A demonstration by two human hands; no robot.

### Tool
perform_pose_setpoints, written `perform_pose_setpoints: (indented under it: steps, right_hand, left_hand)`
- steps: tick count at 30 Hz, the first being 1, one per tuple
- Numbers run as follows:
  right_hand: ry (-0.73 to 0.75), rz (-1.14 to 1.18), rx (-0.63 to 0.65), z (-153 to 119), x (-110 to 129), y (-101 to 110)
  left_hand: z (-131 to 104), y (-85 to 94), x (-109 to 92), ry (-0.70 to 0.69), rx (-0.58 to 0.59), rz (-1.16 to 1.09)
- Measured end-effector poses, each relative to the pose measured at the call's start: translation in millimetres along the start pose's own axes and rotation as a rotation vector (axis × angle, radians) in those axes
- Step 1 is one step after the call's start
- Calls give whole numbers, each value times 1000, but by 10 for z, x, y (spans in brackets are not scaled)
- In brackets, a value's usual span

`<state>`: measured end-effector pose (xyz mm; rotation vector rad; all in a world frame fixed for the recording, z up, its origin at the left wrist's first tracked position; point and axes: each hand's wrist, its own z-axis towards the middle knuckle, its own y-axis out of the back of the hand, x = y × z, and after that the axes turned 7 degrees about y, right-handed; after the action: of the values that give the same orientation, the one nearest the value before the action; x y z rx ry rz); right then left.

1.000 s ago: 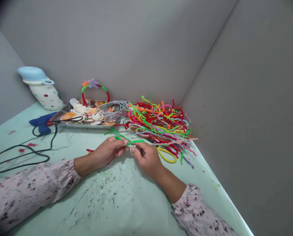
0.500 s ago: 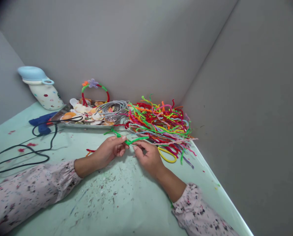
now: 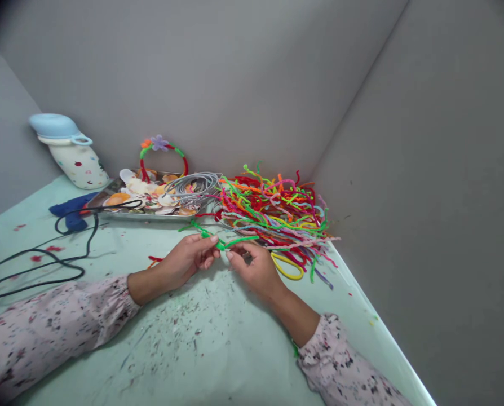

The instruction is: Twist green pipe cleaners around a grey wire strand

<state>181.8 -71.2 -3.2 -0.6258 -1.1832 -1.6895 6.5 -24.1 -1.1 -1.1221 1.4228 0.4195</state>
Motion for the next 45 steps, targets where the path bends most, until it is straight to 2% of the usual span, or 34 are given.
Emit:
perform_pose_setpoints:
  steps: [8,16,30,45]
  right_hand:
    - [-54,162,20,8,23,-12]
    - [99,74,6,15,56,10]
    - [151,14,-17,1,24,32]
    - [294,-146,-65,-10,19,13]
  left_hand:
    - [6,3,3,9,-5,10]
    - [4,-5,-2,17,-7,25]
    - [0,-12,-9,19,-11,40]
    - [-3,-22,-30,27,-21,19]
